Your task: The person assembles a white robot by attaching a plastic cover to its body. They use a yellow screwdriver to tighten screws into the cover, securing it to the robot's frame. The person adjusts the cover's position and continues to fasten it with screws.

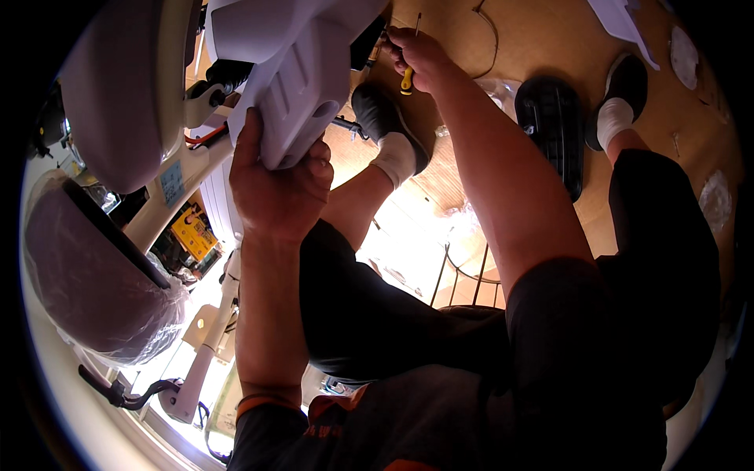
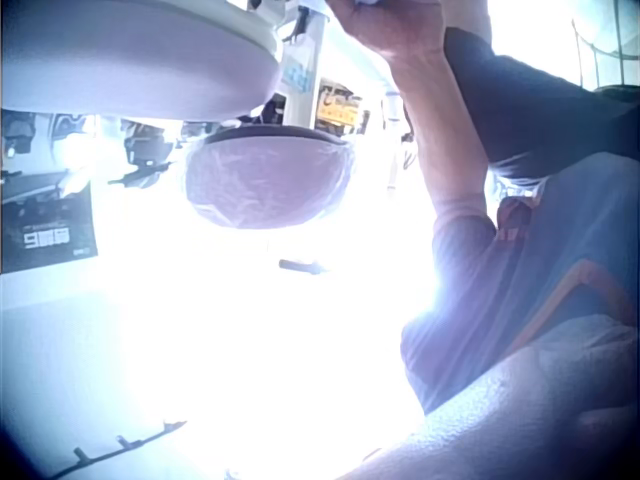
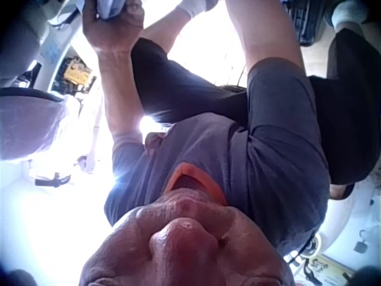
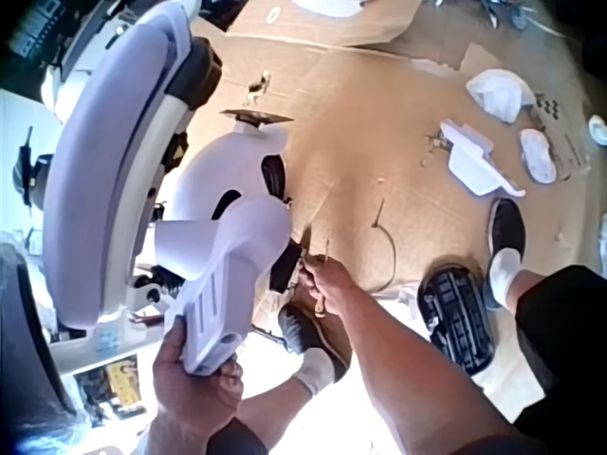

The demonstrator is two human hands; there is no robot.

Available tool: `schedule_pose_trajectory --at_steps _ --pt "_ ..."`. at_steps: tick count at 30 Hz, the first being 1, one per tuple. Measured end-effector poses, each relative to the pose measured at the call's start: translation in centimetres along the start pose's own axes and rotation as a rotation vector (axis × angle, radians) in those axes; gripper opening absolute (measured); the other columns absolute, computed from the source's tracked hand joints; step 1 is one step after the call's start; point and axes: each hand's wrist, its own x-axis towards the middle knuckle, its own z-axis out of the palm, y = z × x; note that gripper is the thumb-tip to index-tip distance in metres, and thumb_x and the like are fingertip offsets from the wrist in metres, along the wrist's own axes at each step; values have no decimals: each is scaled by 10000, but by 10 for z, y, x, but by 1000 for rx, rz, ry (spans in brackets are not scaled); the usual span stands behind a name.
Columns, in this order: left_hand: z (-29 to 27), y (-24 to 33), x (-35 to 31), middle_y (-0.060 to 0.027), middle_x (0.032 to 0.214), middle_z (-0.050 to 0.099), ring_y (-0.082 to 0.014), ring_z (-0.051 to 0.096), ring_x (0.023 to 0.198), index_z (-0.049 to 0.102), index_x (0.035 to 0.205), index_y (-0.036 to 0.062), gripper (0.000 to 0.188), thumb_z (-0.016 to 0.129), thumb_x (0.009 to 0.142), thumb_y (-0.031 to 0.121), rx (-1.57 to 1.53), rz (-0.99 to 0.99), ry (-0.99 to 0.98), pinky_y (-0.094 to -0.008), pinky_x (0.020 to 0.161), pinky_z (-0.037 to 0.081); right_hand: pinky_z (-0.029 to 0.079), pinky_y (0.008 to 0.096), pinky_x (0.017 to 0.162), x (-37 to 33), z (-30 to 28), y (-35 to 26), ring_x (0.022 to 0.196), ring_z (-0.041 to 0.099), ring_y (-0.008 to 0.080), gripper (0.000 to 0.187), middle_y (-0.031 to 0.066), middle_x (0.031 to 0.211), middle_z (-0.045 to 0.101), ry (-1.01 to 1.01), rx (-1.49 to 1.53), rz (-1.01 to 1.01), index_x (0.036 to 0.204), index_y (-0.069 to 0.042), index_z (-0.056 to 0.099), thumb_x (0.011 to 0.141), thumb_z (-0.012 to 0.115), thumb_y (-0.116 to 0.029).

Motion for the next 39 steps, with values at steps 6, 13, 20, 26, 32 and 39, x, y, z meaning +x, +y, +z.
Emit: schedule_pose_trajectory --at_steps 6,13,20,26,32,39 --pt "0 0 -1 -202 1048 682 -282 686 882 624 1290 -8 598 496 1053 527 -4 20 43 -334 725 580 412 244 607 -3 8 9 695 580 122 122 61 952 723 117 -186 -244 984 -66 664 999 674 -187" --pt "2 -1 0 -206 1039 684 -287 687 879 627 1286 -8 601 500 1050 531 7 21 45 -334 723 582 389 263 552 -6 1 -4 654 552 97 168 45 894 717 23 -37 88 985 -75 670 1004 668 -242" --pt "-1 0 1 -205 1047 685 -281 689 889 625 1291 -6 610 488 1054 538 34 25 31 -332 728 582 347 253 551 -7 8 4 627 461 76 156 -31 748 574 123 -176 -193 951 -92 651 993 644 -242" --pt "-2 0 0 -214 1058 688 -278 695 900 622 1295 -17 618 478 1059 536 31 19 8 -330 740 588 390 279 556 -13 -3 2 634 505 112 118 14 766 605 109 -190 7 946 -77 640 921 556 -157" --pt "5 -3 1 -119 1112 709 -283 708 805 616 1317 140 455 514 1048 493 49 50 142 -343 654 600 393 315 575 -27 13 22 611 503 134 290 3 737 601 73 -264 85 831 -107 609 969 554 -357" --pt "-1 -2 0 -223 1043 691 -281 698 890 625 1280 -33 621 471 1061 528 34 19 17 -330 738 587 325 278 525 -28 35 40 577 383 100 327 -24 660 446 5 -132 147 822 -95 577 1070 524 -301"
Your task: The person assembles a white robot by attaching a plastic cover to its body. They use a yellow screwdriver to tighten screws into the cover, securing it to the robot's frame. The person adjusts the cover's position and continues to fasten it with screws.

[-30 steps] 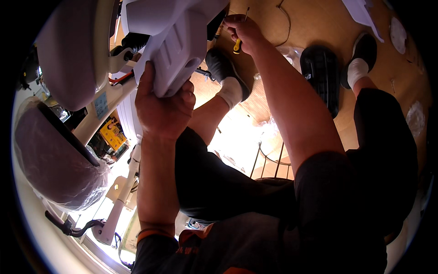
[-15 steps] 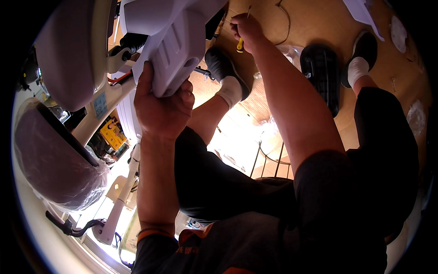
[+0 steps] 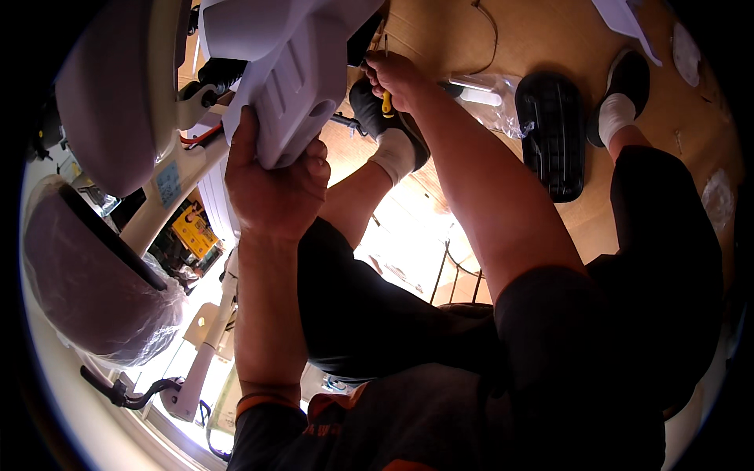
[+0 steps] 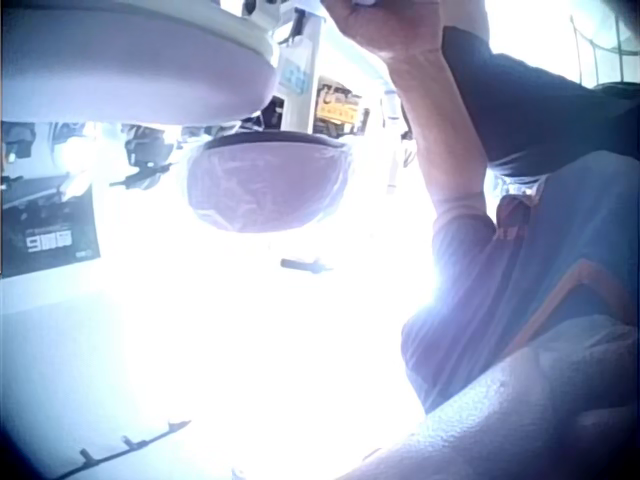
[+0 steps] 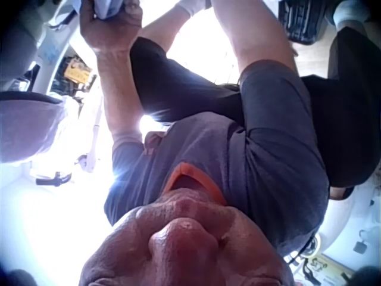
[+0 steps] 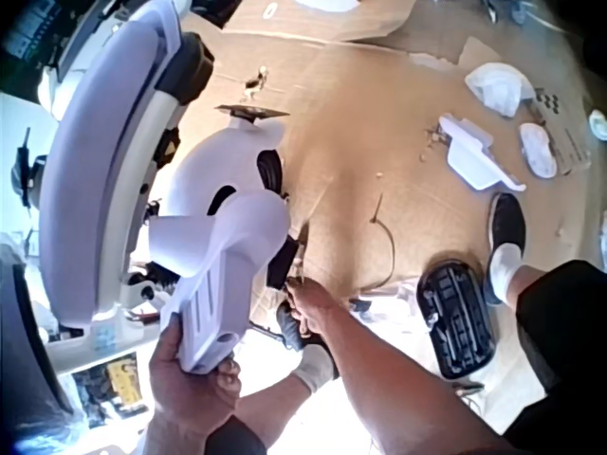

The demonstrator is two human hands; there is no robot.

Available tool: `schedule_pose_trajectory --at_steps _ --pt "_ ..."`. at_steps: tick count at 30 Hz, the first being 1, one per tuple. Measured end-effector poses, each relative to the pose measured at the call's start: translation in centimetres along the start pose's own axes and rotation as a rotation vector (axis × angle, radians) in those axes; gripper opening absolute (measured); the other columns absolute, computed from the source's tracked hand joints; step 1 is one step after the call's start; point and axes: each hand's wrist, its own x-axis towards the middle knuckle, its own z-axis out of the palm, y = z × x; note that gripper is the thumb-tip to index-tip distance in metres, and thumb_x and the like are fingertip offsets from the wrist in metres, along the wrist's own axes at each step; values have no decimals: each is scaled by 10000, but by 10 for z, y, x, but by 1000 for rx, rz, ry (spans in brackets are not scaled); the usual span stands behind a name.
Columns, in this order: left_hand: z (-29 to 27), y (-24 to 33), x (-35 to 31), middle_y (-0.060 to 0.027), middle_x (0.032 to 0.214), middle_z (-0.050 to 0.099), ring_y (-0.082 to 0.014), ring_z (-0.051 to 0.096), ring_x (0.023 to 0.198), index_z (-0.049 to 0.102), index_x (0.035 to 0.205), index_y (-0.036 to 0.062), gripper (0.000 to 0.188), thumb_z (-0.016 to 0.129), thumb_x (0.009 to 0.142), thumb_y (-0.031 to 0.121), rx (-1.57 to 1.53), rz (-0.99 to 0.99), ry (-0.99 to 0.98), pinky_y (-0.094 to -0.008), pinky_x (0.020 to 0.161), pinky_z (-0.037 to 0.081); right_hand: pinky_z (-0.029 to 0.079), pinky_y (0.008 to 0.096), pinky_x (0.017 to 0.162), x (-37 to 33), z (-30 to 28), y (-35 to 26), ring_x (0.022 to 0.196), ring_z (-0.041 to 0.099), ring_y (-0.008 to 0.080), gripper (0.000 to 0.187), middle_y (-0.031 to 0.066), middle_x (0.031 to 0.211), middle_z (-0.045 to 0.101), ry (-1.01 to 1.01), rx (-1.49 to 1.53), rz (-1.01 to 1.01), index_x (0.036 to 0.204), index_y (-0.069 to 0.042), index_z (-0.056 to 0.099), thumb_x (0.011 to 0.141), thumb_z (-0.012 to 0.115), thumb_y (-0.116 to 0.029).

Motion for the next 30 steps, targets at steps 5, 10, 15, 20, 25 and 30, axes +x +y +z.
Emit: schedule_pose_trajectory --at_steps 5,10,15,20,25,30 --pt "1 0 0 -219 1037 688 -279 693 879 625 1282 -30 623 483 1057 533 7 -3 17 -329 728 578 336 273 546 -4 -3 1 586 386 98 277 -26 680 463 -20 38 17 825 -103 572 1054 560 -260" --pt "6 -2 1 -140 1084 732 -299 724 797 616 1317 117 463 507 1054 482 17 29 118 -359 655 614 339 270 550 -6 1 6 596 402 101 274 -26 698 484 8 63 -48 827 -112 574 1042 562 -281" --pt "1 -1 1 -211 1047 687 -278 690 887 626 1284 -22 621 496 1051 539 5 -3 16 -329 734 579 344 269 530 -7 2 5 587 410 99 246 -33 675 474 -6 100 6 805 -124 557 1021 576 -242" --pt "0 -1 2 -210 1046 688 -278 695 890 623 1292 -15 611 492 1055 533 2 -14 14 -332 739 582 352 279 521 -6 6 8 590 420 107 234 -14 671 482 58 148 -14 828 -102 578 1019 561 -237" --pt "2 -2 3 -205 1041 690 -279 697 885 625 1293 -8 602 482 1059 527 15 -5 16 -335 740 588 358 292 518 -2 4 6 592 429 109 224 -7 685 498 23 134 -4 856 -90 594 1020 561 -239" --pt "2 -1 1 -198 1042 691 -280 696 882 626 1293 -6 599 479 1061 527 12 -1 24 -335 732 588 362 288 552 -7 4 1 610 428 110 231 -19 692 503 66 115 22 847 -109 554 1033 536 -243"
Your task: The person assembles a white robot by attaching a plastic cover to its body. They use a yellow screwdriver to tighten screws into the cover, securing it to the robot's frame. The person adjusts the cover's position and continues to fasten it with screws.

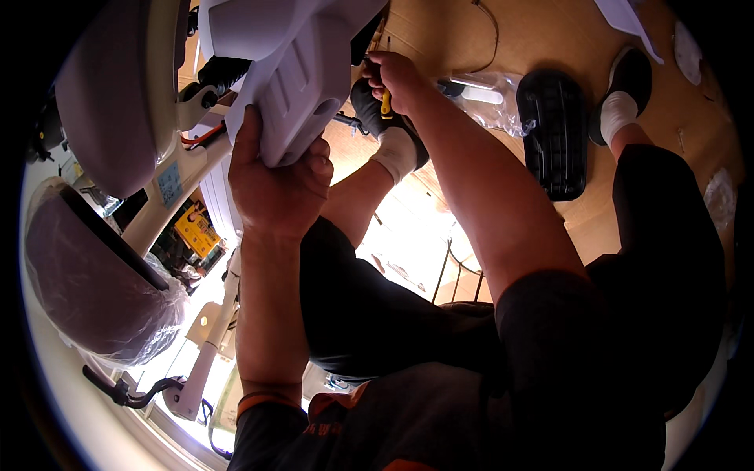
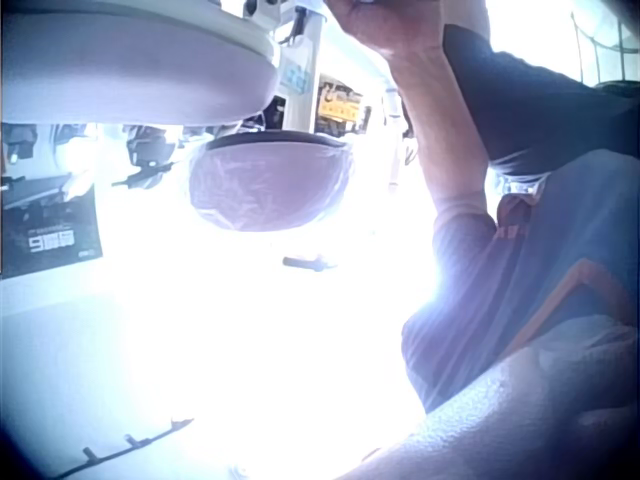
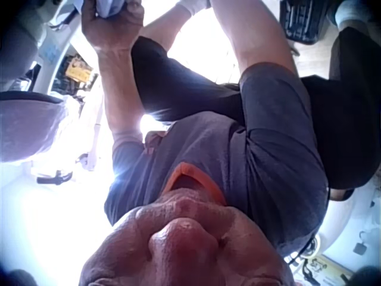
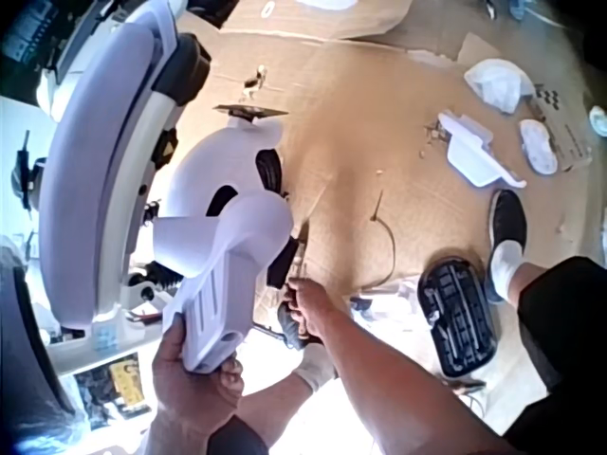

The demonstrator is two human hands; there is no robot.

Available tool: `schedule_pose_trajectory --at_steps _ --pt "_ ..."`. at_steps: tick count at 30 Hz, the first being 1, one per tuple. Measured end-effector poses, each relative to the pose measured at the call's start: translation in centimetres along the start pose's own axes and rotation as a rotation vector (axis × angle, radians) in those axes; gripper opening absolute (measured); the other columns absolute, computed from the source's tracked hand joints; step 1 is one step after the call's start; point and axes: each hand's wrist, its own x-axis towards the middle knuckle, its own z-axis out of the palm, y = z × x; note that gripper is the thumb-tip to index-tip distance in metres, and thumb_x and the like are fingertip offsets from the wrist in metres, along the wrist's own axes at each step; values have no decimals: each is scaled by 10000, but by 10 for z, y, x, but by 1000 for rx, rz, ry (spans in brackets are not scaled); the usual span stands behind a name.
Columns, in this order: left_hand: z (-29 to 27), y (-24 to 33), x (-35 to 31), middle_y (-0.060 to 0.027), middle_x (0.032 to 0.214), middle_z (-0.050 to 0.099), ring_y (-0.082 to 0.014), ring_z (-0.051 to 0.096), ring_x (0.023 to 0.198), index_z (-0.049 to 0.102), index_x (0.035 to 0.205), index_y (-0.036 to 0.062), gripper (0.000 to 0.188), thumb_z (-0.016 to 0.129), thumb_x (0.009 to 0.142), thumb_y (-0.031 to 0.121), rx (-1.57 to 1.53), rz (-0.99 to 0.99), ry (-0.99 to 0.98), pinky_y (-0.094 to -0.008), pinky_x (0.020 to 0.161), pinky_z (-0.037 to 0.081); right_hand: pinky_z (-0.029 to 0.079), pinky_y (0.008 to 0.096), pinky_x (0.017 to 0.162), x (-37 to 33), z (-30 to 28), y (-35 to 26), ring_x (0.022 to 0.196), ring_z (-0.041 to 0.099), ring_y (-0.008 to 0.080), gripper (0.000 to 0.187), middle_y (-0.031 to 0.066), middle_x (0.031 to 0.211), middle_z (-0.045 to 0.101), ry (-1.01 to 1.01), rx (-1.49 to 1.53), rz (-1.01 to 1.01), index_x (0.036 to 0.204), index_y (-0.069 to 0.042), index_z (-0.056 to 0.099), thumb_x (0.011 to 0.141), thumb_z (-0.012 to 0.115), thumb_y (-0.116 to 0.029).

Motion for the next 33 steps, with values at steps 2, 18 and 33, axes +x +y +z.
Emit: schedule_pose_trajectory --at_steps 2,18,33 --pt "1 0 0 -197 1044 690 -279 695 880 625 1295 -6 601 479 1061 528 -1 -2 1 -335 732 587 360 286 551 -1 -2 1 606 426 109 231 -23 686 500 -25 7 21 842 -107 553 1027 547 -244" --pt "0 0 3 -209 1022 698 -278 703 867 622 1284 -27 609 468 1064 520 14 -4 9 -342 729 590 357 280 546 8 -2 3 596 415 109 173 3 752 533 -61 29 32 869 -108 573 1014 554 -200" --pt "-4 0 4 -209 1034 705 -284 708 886 629 1285 -23 620 465 1064 532 23 -8 -23 -335 750 591 345 276 537 7 -4 5 597 414 97 209 -16 713 508 -55 17 -41 816 -111 559 1009 568 -192"
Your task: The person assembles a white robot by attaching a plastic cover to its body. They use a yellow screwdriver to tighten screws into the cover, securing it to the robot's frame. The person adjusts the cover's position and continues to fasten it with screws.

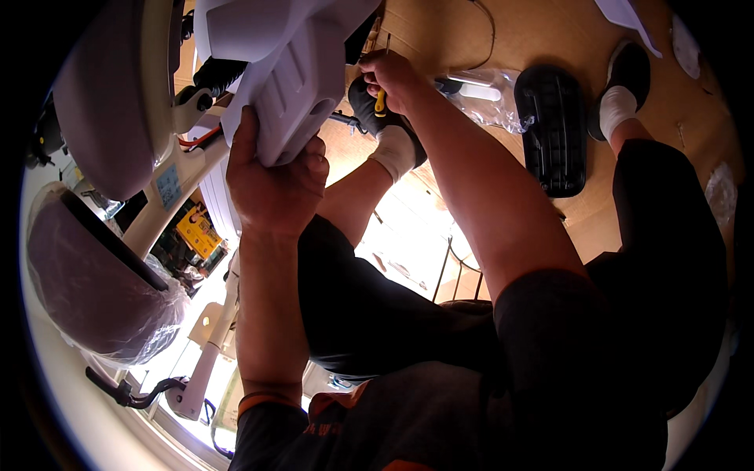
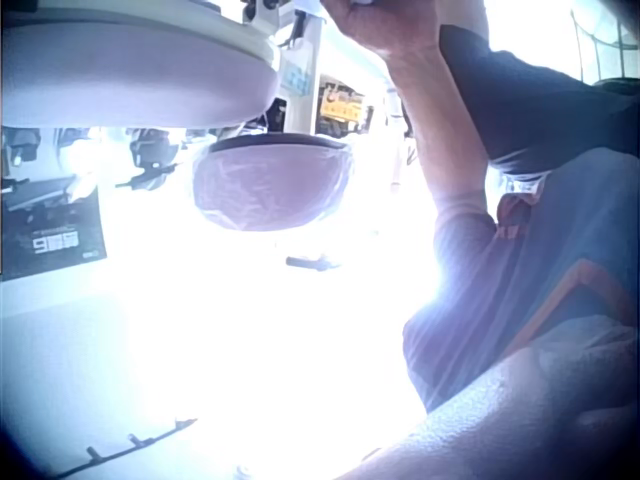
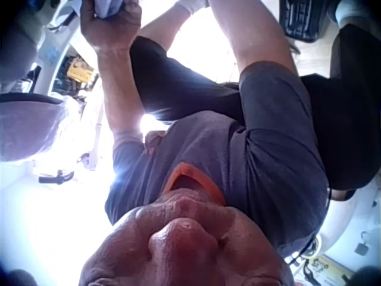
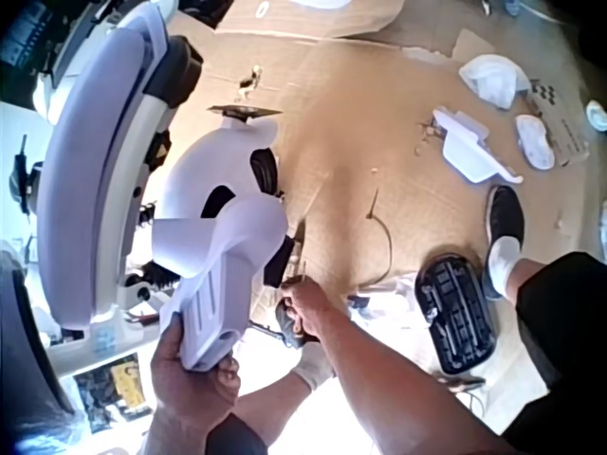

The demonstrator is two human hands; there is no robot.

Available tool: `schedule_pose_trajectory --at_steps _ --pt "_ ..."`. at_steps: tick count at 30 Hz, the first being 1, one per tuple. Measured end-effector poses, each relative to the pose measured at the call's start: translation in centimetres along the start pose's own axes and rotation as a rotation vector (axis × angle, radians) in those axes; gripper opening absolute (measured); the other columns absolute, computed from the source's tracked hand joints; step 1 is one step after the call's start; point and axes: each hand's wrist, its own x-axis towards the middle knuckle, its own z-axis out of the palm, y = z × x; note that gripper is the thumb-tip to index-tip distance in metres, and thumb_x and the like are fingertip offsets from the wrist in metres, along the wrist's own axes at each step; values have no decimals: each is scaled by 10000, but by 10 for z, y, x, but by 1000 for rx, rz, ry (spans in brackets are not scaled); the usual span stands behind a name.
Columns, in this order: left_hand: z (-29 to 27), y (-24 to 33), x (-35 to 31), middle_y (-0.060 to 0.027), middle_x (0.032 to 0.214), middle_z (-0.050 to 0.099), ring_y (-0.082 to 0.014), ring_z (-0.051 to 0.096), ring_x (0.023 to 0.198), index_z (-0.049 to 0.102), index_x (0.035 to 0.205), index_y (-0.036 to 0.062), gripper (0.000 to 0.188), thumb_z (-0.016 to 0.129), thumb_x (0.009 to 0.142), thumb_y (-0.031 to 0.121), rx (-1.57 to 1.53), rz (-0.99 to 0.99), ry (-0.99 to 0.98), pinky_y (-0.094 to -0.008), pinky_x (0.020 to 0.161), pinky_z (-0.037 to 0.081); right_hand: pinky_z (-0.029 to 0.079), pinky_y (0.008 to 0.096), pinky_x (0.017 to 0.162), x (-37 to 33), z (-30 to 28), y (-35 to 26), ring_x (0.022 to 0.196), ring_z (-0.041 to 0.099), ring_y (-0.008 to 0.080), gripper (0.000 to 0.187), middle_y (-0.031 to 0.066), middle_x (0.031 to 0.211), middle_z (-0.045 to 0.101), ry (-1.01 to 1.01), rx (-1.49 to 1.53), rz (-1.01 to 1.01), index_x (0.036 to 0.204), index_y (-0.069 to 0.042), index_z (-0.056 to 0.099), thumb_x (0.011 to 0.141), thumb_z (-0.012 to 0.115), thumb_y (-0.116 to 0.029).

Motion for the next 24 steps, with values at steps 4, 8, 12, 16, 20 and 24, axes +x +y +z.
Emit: schedule_pose_trajectory --at_steps 4,8,12,16,20,24 --pt "0 0 0 -206 1041 705 -282 707 893 630 1288 -17 619 469 1062 536 9 2 0 -333 749 591 355 273 541 -1 -2 -3 604 423 99 191 -13 729 517 -52 -27 80 826 -105 556 996 583 -189" --pt "0 0 0 -204 1043 704 -279 706 898 631 1286 -16 618 474 1060 538 14 7 7 -331 749 591 356 273 534 -7 6 -3 604 429 99 202 -10 725 526 37 -14 3 832 -95 559 1004 569 -201" --pt "-1 0 0 -201 1033 703 -276 706 897 633 1277 -17 616 477 1059 538 21 6 17 -329 743 590 356 270 530 -6 3 -4 608 441 97 214 -7 718 529 14 -35 83 851 -92 560 1021 547 -222" --pt "-1 0 0 -200 1024 701 -275 707 895 635 1269 -19 618 483 1056 541 23 5 19 -330 740 588 348 268 525 -4 1 2 608 450 98 246 -6 714 532 -27 9 21 848 -94 559 1033 539 -255" --pt "0 0 -2 -201 1010 700 -276 708 886 636 1262 -25 626 489 1051 545 22 10 19 -333 739 588 355 278 531 -9 8 1 611 452 101 264 -9 706 532 43 59 47 827 -108 554 1036 540 -268" --pt "2 -1 0 -201 990 701 -280 709 881 634 1259 -30 629 492 1049 545 8 2 41 -335 742 587 356 289 526 -1 2 4 600 457 112 291 -3 702 548 -9 31 33 803 -116 548 1041 536 -283"
